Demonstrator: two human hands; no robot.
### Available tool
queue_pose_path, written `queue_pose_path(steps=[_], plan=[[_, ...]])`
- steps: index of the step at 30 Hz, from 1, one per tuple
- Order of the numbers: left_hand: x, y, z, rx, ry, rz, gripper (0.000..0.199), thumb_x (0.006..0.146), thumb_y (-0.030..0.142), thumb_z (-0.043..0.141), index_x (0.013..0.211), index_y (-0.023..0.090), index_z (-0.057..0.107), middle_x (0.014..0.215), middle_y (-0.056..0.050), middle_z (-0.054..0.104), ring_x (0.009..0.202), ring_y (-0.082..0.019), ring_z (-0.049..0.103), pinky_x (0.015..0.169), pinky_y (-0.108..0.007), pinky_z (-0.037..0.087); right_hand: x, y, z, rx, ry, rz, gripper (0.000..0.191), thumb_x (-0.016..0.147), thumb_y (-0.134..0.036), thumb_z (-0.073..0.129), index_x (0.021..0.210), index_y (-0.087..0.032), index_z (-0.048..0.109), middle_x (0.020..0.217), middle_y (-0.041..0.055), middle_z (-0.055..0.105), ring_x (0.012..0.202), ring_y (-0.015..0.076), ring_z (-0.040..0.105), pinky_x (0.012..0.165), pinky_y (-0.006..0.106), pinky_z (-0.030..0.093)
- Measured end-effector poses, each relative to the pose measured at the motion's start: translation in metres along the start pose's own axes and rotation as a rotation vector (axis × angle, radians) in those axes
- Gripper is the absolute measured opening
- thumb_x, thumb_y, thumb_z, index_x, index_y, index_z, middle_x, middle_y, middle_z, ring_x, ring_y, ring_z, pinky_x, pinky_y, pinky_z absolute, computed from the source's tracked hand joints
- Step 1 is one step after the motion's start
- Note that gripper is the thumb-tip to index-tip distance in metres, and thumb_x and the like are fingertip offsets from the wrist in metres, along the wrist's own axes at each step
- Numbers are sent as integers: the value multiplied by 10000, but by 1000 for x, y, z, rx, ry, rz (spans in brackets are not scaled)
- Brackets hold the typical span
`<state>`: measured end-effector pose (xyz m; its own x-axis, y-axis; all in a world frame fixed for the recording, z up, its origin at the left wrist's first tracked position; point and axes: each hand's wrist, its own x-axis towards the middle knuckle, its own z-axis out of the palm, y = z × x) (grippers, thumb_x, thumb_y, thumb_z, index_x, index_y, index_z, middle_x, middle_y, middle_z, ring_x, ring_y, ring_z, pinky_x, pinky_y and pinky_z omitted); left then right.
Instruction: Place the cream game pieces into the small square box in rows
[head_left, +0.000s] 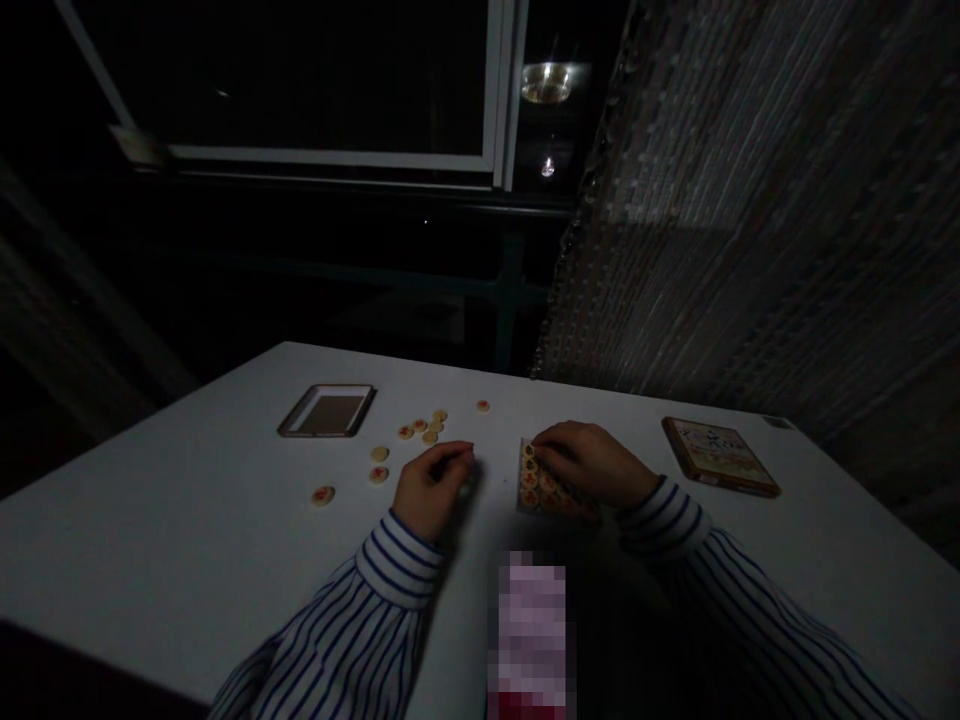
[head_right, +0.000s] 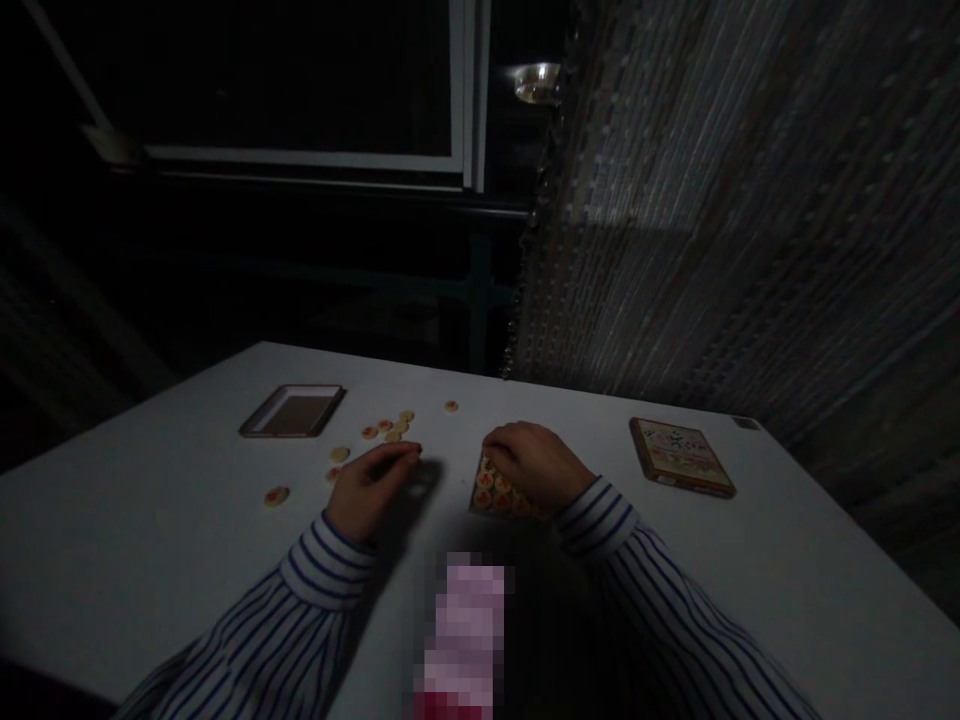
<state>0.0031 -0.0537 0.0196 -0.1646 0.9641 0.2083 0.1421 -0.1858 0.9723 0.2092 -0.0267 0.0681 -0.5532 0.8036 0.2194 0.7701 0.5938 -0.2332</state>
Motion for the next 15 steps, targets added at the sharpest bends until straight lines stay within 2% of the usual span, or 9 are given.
queue_pose_path(steps=[4, 8, 11, 15], plan=[[13, 2, -38, 29, 74, 64, 253, 619, 327, 590, 795, 150, 629, 876, -68, 643, 840, -179, 573, 757, -285, 439, 15, -13, -4, -28, -40, -50, 259, 785, -261, 387, 907, -171, 597, 884, 45, 614, 826, 156, 528, 753, 258, 358], [31, 0, -76, 155, 139, 61, 269, 605, 352, 591, 776, 150, 635, 789, -61, 655, 763, -181, 587, 727, -292, 442, 34, -31, -1, -55, -82, -112, 259, 783, -257, 387, 913, -175, 595, 874, 48, 617, 828, 154, 531, 751, 254, 353], [44, -10, -98, 297, 189, 54, 275, 599, 361, 583, 773, 157, 642, 771, -65, 655, 719, -191, 588, 703, -299, 439, 51, -44, 9, -74, -104, -162, 253, 783, -254, 391, 917, -181, 593, 871, 48, 618, 825, 148, 533, 743, 243, 351], [53, -33, -117, 467, 235, 79, 291, 635, 364, 541, 824, 162, 633, 784, -69, 651, 689, -193, 588, 667, -296, 441, 75, -59, 25, -104, -147, -221, 247, 788, -256, 388, 915, -187, 589, 877, 45, 620, 832, 144, 535, 759, 242, 339]])
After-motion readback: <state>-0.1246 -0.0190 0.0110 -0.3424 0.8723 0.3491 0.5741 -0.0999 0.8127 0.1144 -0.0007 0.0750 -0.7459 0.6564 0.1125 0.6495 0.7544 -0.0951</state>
